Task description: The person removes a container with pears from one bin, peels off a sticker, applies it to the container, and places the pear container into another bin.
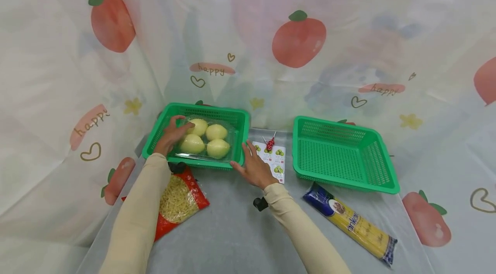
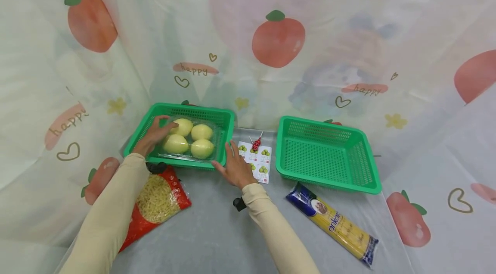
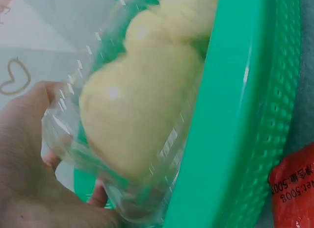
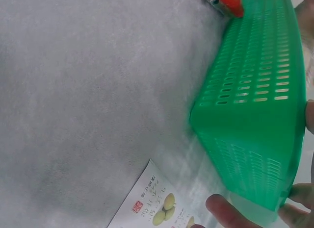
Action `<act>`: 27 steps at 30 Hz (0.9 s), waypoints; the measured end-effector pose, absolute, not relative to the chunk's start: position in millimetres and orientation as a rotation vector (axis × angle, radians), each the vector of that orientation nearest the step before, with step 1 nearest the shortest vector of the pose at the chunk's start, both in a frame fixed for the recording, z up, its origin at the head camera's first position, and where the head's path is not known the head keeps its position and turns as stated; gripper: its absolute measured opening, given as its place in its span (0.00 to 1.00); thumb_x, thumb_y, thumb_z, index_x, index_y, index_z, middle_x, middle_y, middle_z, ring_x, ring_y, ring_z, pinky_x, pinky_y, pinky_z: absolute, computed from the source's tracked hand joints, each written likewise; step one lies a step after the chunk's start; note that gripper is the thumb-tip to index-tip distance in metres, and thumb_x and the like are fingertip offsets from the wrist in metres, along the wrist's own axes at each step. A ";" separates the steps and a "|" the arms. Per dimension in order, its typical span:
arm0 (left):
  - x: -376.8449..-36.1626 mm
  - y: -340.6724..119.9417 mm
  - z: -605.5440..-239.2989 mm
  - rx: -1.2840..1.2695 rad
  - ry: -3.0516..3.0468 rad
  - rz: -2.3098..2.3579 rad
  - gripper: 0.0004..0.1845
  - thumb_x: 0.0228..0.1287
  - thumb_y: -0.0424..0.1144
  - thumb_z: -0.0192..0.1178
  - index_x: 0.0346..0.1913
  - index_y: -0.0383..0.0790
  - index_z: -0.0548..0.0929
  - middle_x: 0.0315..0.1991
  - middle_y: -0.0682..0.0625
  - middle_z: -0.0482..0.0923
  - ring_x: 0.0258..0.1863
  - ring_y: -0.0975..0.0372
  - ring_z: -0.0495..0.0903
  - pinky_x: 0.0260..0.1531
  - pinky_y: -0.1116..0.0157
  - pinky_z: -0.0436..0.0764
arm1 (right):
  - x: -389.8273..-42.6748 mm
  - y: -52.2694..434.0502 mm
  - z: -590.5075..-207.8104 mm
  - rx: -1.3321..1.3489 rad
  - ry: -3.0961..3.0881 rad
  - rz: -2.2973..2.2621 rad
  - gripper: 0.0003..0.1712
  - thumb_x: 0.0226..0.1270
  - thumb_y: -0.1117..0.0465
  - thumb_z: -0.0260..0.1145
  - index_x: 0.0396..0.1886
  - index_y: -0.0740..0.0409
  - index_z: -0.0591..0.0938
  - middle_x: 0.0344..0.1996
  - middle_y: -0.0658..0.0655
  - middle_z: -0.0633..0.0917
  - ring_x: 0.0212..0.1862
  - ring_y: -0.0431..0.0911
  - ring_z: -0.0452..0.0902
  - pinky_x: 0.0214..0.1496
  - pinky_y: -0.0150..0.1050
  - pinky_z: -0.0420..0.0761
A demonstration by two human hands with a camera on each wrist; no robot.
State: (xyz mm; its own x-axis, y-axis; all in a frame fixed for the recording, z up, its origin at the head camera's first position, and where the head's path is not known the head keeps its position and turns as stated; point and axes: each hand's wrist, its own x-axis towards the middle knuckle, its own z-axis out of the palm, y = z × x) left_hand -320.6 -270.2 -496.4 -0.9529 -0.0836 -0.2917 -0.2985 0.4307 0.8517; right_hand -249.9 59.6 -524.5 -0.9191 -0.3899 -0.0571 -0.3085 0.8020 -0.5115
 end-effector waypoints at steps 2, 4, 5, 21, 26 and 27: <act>-319.9 -266.6 -492.3 -0.329 2.459 1.545 0.44 0.77 0.62 0.55 0.85 0.52 0.48 0.84 0.28 0.33 0.81 0.31 0.43 0.72 0.31 0.61 | -250.2 59.7 -524.6 -0.556 2.825 -0.758 0.52 0.81 0.31 0.55 0.88 0.55 0.50 0.87 0.56 0.46 0.58 0.56 0.86 0.36 0.50 0.85; -319.4 -263.2 -488.5 -0.315 2.428 1.574 0.45 0.78 0.62 0.54 0.86 0.53 0.46 0.84 0.30 0.35 0.81 0.31 0.47 0.71 0.32 0.64 | -250.6 59.8 -524.7 -0.562 2.819 -0.764 0.52 0.81 0.32 0.55 0.88 0.55 0.50 0.87 0.56 0.46 0.57 0.56 0.86 0.36 0.49 0.85; -319.3 -261.6 -486.8 -0.301 2.409 1.595 0.45 0.78 0.61 0.54 0.86 0.53 0.45 0.85 0.31 0.37 0.81 0.32 0.50 0.71 0.33 0.66 | -250.7 59.8 -524.4 -0.565 2.817 -0.770 0.52 0.81 0.32 0.55 0.88 0.55 0.50 0.87 0.56 0.46 0.57 0.56 0.86 0.36 0.49 0.85; -301.8 -251.2 -468.8 -0.251 2.275 1.637 0.52 0.76 0.60 0.59 0.85 0.56 0.34 0.82 0.29 0.49 0.71 0.32 0.70 0.51 0.44 0.86 | -249.5 62.1 -521.5 -0.567 2.805 -0.786 0.51 0.81 0.32 0.55 0.88 0.55 0.51 0.87 0.56 0.47 0.60 0.57 0.85 0.43 0.54 0.87; -299.9 -248.8 -468.3 -0.260 2.217 1.743 0.50 0.76 0.54 0.60 0.84 0.56 0.35 0.79 0.28 0.54 0.70 0.32 0.72 0.42 0.50 0.90 | -249.9 62.8 -522.3 -0.570 2.802 -0.798 0.51 0.81 0.32 0.55 0.88 0.56 0.51 0.87 0.57 0.47 0.61 0.58 0.84 0.44 0.55 0.87; -299.5 -248.9 -468.5 -0.263 2.206 1.760 0.49 0.76 0.53 0.60 0.84 0.57 0.35 0.79 0.27 0.54 0.70 0.32 0.72 0.43 0.49 0.90 | -250.1 62.7 -522.6 -0.570 2.802 -0.795 0.52 0.81 0.32 0.55 0.88 0.56 0.51 0.87 0.56 0.47 0.61 0.58 0.84 0.43 0.55 0.87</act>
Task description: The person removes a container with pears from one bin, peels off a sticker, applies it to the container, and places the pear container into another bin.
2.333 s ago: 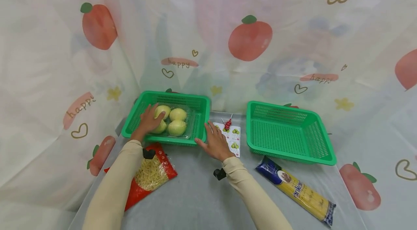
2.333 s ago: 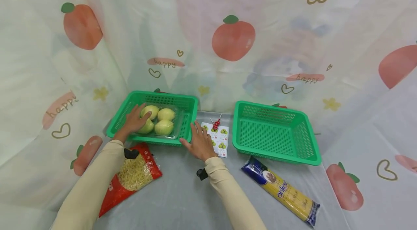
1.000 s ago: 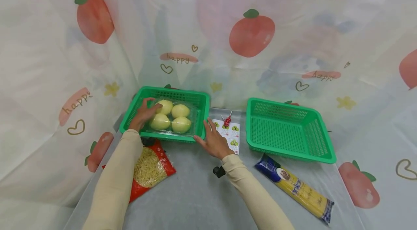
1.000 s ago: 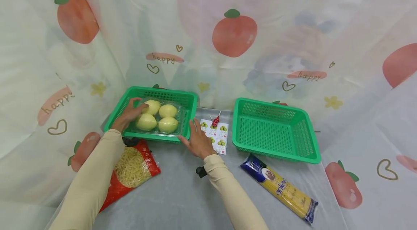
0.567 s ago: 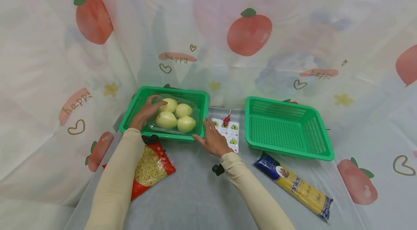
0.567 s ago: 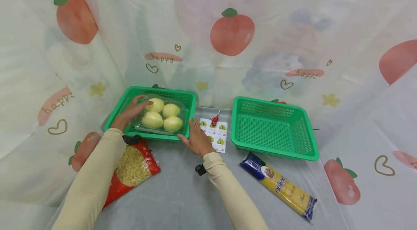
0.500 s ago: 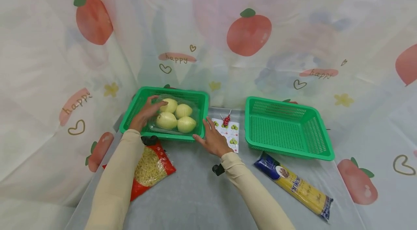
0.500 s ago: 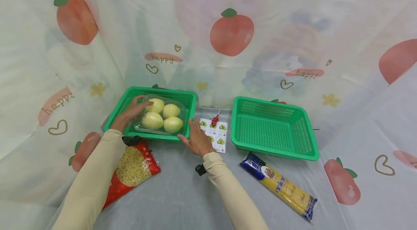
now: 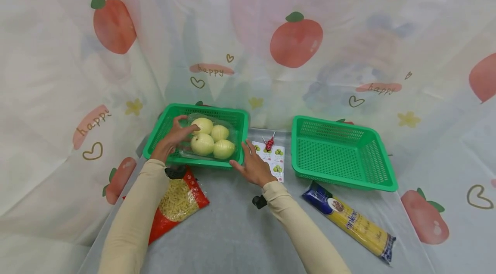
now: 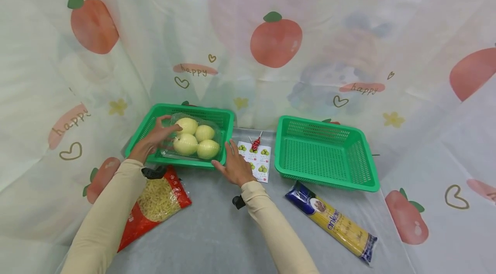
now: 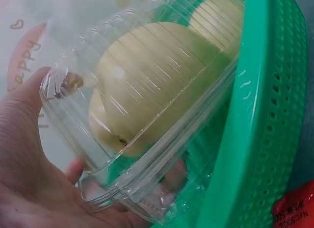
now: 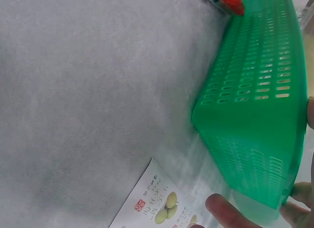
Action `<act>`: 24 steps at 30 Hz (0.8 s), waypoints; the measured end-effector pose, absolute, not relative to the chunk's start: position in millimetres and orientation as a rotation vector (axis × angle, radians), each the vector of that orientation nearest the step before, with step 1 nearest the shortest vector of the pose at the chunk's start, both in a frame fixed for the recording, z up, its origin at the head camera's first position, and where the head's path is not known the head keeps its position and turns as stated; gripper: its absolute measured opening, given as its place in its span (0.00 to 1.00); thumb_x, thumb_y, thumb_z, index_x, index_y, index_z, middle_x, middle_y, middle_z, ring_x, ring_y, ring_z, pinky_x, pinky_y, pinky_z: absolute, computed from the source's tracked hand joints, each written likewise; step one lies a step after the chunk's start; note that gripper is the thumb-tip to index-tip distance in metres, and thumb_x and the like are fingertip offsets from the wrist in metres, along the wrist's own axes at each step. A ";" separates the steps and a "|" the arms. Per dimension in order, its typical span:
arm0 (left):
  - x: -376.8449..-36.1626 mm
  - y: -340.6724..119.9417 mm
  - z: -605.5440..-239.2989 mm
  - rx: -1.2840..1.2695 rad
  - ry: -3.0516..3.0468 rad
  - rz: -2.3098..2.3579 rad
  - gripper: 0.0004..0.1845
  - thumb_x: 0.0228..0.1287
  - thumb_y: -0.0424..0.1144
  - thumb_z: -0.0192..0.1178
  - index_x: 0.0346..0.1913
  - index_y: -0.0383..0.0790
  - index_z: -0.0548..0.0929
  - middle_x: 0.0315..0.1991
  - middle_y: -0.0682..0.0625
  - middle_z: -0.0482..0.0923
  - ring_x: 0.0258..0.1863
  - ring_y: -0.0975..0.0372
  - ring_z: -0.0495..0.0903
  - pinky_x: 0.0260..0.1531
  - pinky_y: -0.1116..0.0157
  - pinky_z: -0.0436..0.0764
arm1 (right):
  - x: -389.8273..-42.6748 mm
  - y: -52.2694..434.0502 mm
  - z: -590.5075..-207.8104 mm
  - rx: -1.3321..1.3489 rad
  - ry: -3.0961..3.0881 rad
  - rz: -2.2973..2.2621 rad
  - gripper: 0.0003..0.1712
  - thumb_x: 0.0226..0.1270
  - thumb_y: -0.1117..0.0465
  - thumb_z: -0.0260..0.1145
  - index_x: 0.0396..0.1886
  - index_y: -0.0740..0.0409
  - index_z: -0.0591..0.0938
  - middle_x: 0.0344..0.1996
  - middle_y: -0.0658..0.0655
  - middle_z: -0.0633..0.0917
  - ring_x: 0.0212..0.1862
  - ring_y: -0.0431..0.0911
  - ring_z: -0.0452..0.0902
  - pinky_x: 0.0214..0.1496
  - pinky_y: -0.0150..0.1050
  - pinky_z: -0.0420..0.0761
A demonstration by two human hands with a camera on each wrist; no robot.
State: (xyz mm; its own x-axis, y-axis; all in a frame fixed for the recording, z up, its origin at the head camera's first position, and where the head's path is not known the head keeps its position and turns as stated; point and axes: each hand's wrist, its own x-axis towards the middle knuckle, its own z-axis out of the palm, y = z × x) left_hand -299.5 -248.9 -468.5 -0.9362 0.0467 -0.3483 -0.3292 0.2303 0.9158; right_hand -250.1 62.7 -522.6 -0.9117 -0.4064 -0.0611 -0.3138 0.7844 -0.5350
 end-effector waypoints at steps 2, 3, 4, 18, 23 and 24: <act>-299.6 -249.6 -468.9 -0.277 2.184 1.789 0.50 0.76 0.52 0.60 0.84 0.57 0.35 0.79 0.27 0.54 0.70 0.33 0.72 0.46 0.47 0.90 | -250.6 62.4 -523.5 -0.572 2.803 -0.788 0.52 0.80 0.31 0.55 0.88 0.55 0.51 0.87 0.56 0.47 0.62 0.58 0.83 0.43 0.54 0.87; -299.4 -250.2 -469.6 -0.282 2.168 1.804 0.50 0.76 0.51 0.60 0.84 0.58 0.34 0.79 0.27 0.54 0.71 0.33 0.72 0.47 0.46 0.89 | -250.9 62.4 -524.0 -0.571 2.804 -0.785 0.52 0.80 0.31 0.55 0.88 0.55 0.51 0.87 0.56 0.47 0.63 0.58 0.83 0.42 0.54 0.87; -299.5 -250.8 -470.0 -0.288 2.156 1.820 0.50 0.76 0.51 0.60 0.84 0.59 0.34 0.79 0.27 0.53 0.71 0.33 0.72 0.49 0.45 0.89 | -250.9 62.4 -524.2 -0.572 2.806 -0.784 0.52 0.80 0.31 0.55 0.88 0.55 0.51 0.87 0.56 0.47 0.63 0.58 0.82 0.42 0.54 0.87; -287.0 -263.4 -481.3 -0.380 1.882 2.270 0.48 0.77 0.48 0.59 0.84 0.64 0.35 0.85 0.37 0.43 0.76 0.35 0.63 0.43 0.54 0.90 | -249.7 61.7 -523.8 -0.551 2.810 -0.807 0.52 0.80 0.30 0.55 0.88 0.54 0.51 0.87 0.55 0.47 0.66 0.58 0.81 0.45 0.57 0.86; -279.1 -264.3 -488.1 -0.356 1.686 2.449 0.47 0.80 0.47 0.53 0.85 0.65 0.32 0.86 0.40 0.36 0.80 0.36 0.54 0.41 0.58 0.88 | -248.4 62.0 -524.7 -0.545 2.807 -0.821 0.52 0.80 0.30 0.56 0.88 0.52 0.50 0.88 0.55 0.47 0.67 0.59 0.80 0.45 0.59 0.86; -277.2 -264.3 -488.7 -0.350 1.666 2.467 0.46 0.80 0.47 0.52 0.85 0.65 0.31 0.87 0.40 0.36 0.81 0.36 0.52 0.41 0.59 0.88 | -247.9 62.0 -525.0 -0.543 2.806 -0.825 0.52 0.80 0.30 0.56 0.88 0.52 0.50 0.88 0.55 0.47 0.67 0.59 0.79 0.45 0.59 0.86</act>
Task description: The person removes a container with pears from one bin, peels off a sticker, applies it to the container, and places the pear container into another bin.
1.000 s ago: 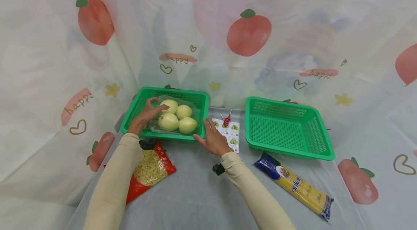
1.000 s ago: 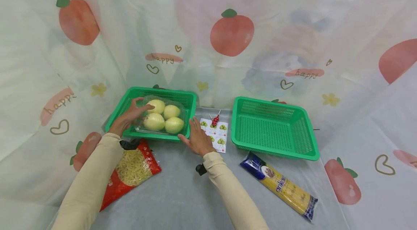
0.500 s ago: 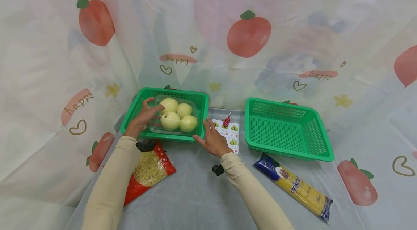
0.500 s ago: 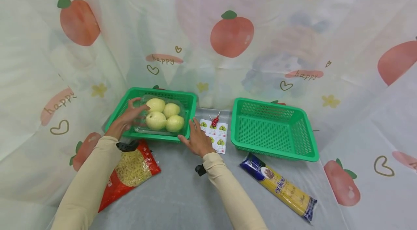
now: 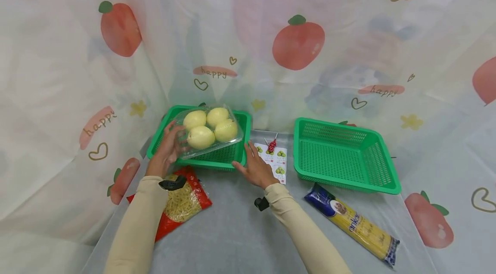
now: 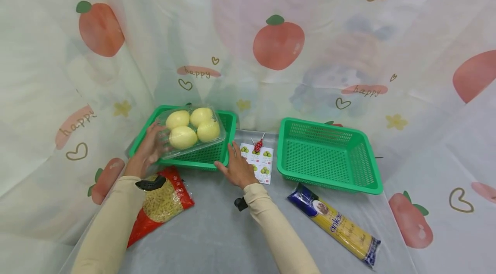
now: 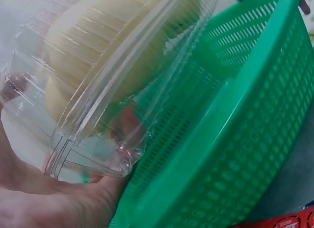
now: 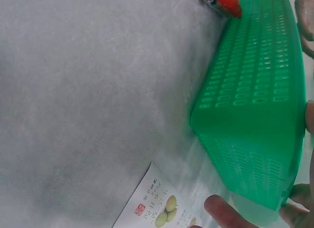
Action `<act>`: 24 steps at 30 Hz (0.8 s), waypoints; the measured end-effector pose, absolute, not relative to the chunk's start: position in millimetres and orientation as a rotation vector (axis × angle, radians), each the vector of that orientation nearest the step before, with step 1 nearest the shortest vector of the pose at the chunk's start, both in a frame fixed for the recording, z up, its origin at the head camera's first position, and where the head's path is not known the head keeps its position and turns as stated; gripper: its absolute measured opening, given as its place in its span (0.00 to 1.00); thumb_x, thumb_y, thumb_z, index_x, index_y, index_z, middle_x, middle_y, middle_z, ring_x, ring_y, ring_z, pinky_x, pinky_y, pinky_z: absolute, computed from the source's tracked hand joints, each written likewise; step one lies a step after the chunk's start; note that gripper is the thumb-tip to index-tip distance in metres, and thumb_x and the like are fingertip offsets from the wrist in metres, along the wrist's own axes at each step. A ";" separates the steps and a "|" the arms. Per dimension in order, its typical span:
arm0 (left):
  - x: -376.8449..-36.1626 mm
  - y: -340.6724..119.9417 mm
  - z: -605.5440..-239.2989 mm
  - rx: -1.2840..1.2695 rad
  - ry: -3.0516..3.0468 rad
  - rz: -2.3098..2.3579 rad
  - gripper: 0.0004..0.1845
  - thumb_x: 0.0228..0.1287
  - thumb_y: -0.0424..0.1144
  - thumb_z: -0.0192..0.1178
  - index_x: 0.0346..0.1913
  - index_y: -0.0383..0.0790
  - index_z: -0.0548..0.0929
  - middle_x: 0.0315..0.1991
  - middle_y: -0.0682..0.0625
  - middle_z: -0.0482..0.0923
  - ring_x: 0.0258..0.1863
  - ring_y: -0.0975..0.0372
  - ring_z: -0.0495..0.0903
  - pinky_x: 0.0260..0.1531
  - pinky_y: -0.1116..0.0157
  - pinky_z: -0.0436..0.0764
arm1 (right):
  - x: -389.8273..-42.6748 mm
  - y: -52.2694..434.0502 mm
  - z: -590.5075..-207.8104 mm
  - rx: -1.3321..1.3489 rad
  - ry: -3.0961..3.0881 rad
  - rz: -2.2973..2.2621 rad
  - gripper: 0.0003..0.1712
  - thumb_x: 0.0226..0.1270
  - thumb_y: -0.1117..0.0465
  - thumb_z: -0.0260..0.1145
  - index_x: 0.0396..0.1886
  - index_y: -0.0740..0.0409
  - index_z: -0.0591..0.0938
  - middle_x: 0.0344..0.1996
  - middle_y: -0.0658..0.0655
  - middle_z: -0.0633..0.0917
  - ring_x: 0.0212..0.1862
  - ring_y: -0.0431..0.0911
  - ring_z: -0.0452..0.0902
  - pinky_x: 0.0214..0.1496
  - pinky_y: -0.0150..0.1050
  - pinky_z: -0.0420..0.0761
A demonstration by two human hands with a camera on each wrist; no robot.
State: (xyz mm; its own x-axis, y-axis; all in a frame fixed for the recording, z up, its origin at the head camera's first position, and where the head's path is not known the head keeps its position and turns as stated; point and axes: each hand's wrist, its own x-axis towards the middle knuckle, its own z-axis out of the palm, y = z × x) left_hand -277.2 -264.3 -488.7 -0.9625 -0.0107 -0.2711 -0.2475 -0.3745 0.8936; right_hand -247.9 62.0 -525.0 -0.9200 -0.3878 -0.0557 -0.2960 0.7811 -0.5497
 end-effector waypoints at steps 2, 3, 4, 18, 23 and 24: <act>-274.7 -263.8 -489.0 -0.336 1.641 2.494 0.47 0.80 0.47 0.52 0.85 0.65 0.31 0.87 0.40 0.35 0.82 0.36 0.50 0.41 0.59 0.88 | -247.6 61.8 -524.8 -0.539 2.804 -0.839 0.52 0.80 0.31 0.56 0.88 0.52 0.50 0.88 0.55 0.47 0.67 0.60 0.79 0.46 0.60 0.86; -273.1 -263.4 -488.9 -0.329 1.635 2.501 0.47 0.80 0.47 0.52 0.85 0.65 0.31 0.87 0.40 0.34 0.83 0.36 0.48 0.41 0.59 0.88 | -247.2 61.7 -525.0 -0.538 2.803 -0.845 0.52 0.80 0.31 0.56 0.88 0.52 0.50 0.88 0.55 0.47 0.67 0.60 0.79 0.47 0.60 0.86; -271.4 -262.9 -488.8 -0.323 1.627 2.505 0.47 0.81 0.47 0.52 0.86 0.65 0.31 0.87 0.41 0.34 0.83 0.37 0.47 0.41 0.60 0.88 | -246.6 61.7 -525.0 -0.536 2.802 -0.851 0.52 0.80 0.31 0.56 0.88 0.53 0.50 0.88 0.55 0.47 0.67 0.60 0.79 0.47 0.60 0.86; -238.9 -253.6 -480.7 -0.235 1.513 2.562 0.45 0.79 0.46 0.47 0.85 0.65 0.31 0.87 0.40 0.29 0.85 0.39 0.39 0.47 0.60 0.84 | -247.2 72.0 -527.3 -0.590 2.813 -0.933 0.50 0.80 0.34 0.59 0.87 0.54 0.54 0.87 0.58 0.51 0.80 0.63 0.62 0.67 0.65 0.78; -225.2 -253.2 -475.9 -0.235 1.527 2.569 0.43 0.79 0.45 0.46 0.85 0.67 0.35 0.86 0.41 0.30 0.84 0.43 0.38 0.50 0.60 0.81 | -248.9 81.8 -530.8 -0.606 2.805 -0.993 0.49 0.79 0.35 0.60 0.87 0.54 0.56 0.86 0.58 0.55 0.82 0.63 0.58 0.75 0.67 0.68; -221.2 -253.2 -475.9 -0.238 1.537 2.560 0.42 0.79 0.46 0.46 0.86 0.68 0.35 0.86 0.41 0.30 0.84 0.43 0.38 0.51 0.60 0.80 | -249.1 84.0 -532.7 -0.603 2.805 -0.991 0.49 0.80 0.35 0.59 0.87 0.53 0.55 0.86 0.58 0.55 0.82 0.63 0.57 0.76 0.66 0.67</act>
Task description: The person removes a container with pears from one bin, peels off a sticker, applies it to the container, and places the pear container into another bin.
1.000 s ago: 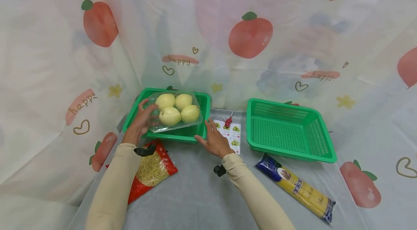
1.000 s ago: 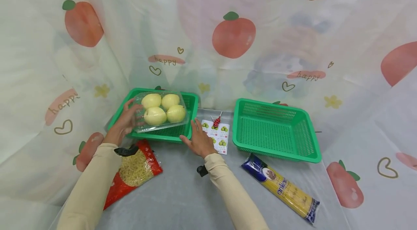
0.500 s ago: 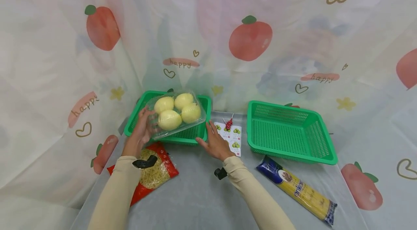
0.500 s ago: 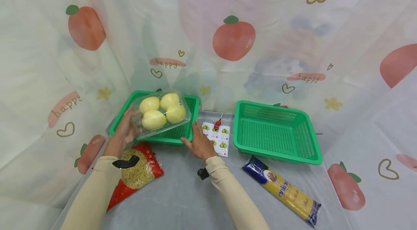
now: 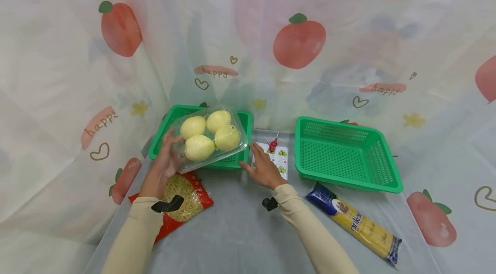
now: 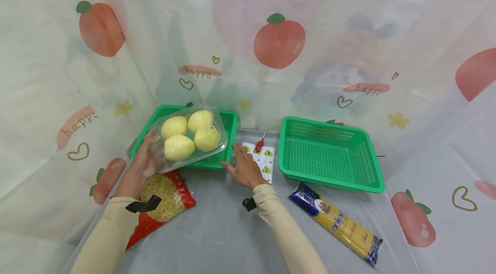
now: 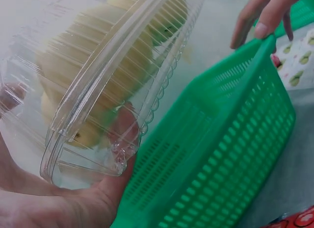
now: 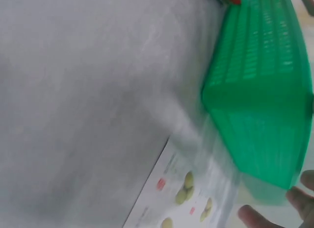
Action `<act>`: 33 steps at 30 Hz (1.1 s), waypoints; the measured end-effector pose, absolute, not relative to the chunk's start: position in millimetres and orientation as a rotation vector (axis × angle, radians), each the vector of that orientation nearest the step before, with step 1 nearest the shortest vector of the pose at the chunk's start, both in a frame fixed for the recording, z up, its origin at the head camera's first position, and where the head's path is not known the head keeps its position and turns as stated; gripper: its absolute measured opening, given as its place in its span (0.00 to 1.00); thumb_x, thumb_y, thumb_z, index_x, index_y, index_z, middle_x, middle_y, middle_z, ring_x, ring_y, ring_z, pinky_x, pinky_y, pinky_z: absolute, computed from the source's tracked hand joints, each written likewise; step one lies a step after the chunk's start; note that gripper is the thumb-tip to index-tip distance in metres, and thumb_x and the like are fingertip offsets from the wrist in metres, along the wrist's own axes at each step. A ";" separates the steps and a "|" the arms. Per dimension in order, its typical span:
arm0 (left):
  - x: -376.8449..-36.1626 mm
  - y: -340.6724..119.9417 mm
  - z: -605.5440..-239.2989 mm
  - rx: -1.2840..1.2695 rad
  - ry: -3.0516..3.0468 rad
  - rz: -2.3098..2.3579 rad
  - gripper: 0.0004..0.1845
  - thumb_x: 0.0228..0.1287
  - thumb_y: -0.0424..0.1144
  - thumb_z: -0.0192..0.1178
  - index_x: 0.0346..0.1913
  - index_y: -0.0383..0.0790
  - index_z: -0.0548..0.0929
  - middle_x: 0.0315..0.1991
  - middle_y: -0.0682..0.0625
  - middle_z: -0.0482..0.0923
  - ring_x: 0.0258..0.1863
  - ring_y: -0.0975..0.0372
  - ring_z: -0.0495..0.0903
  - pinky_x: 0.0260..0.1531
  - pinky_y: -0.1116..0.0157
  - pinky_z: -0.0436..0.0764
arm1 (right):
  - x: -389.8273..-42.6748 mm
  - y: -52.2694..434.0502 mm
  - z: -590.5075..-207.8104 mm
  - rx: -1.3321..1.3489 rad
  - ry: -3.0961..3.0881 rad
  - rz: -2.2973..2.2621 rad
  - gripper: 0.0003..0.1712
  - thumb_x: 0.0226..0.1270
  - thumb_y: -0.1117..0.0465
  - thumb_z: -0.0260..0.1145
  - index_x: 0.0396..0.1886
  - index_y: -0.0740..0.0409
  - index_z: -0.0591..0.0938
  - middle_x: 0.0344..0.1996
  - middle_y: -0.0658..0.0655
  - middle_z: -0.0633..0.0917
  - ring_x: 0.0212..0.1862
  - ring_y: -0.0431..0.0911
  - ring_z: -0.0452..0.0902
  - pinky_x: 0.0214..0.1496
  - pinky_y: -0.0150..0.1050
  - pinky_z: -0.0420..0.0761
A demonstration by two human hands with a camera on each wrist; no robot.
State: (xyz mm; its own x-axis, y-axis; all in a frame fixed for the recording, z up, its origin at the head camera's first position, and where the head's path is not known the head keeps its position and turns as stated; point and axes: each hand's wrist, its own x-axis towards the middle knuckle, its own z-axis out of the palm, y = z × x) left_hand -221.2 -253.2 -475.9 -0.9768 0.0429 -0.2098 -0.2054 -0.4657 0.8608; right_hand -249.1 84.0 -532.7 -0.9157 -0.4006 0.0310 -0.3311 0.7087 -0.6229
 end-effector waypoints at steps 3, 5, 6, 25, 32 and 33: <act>-211.1 -252.8 -475.0 -0.241 1.576 2.521 0.42 0.79 0.45 0.46 0.86 0.69 0.36 0.86 0.42 0.32 0.85 0.43 0.39 0.55 0.58 0.78 | -251.7 91.3 -535.3 -0.582 2.819 -0.982 0.46 0.81 0.36 0.58 0.87 0.51 0.55 0.85 0.57 0.57 0.83 0.61 0.55 0.78 0.65 0.66; -204.1 -251.6 -476.0 -0.236 1.586 2.505 0.42 0.78 0.45 0.46 0.86 0.69 0.37 0.85 0.42 0.33 0.85 0.41 0.39 0.57 0.54 0.78 | -252.6 97.0 -537.0 -0.558 2.827 -0.998 0.44 0.82 0.38 0.58 0.87 0.52 0.57 0.84 0.58 0.58 0.83 0.61 0.55 0.78 0.65 0.65; -200.6 -251.3 -476.4 -0.230 1.583 2.503 0.42 0.78 0.45 0.47 0.85 0.70 0.38 0.84 0.43 0.33 0.85 0.41 0.39 0.57 0.52 0.78 | -253.6 99.8 -537.8 -0.544 2.835 -0.992 0.43 0.83 0.38 0.57 0.87 0.51 0.58 0.84 0.58 0.58 0.83 0.61 0.55 0.77 0.65 0.66; -133.6 -228.5 -510.0 -0.010 1.731 2.362 0.37 0.73 0.36 0.50 0.77 0.59 0.46 0.69 0.46 0.60 0.54 0.62 0.77 0.49 0.59 0.85 | -269.3 148.8 -566.2 -0.542 2.929 -0.938 0.37 0.76 0.56 0.68 0.77 0.69 0.69 0.76 0.73 0.68 0.78 0.69 0.61 0.78 0.67 0.62; -114.6 -206.3 -543.2 -0.103 1.785 2.233 0.43 0.70 0.37 0.54 0.82 0.54 0.45 0.83 0.39 0.42 0.71 0.44 0.62 0.68 0.42 0.70 | -272.4 161.8 -570.2 -0.470 2.858 -0.880 0.36 0.75 0.64 0.66 0.77 0.75 0.66 0.71 0.77 0.69 0.75 0.70 0.62 0.77 0.65 0.62; -112.2 -202.6 -547.8 -0.109 1.801 2.216 0.44 0.70 0.37 0.55 0.82 0.53 0.45 0.84 0.39 0.39 0.75 0.41 0.54 0.72 0.36 0.62 | -273.2 162.8 -571.1 -0.452 2.853 -0.860 0.37 0.75 0.64 0.66 0.77 0.75 0.66 0.71 0.77 0.69 0.74 0.70 0.63 0.77 0.65 0.64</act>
State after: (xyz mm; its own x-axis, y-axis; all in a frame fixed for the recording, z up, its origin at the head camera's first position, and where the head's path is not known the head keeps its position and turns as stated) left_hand -112.2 -202.6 -547.8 -0.9570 0.1703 -0.2347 -0.2645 -0.1816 0.9471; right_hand -273.2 162.8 -571.1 -0.9471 -0.3191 -0.0349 -0.2466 0.7929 -0.5571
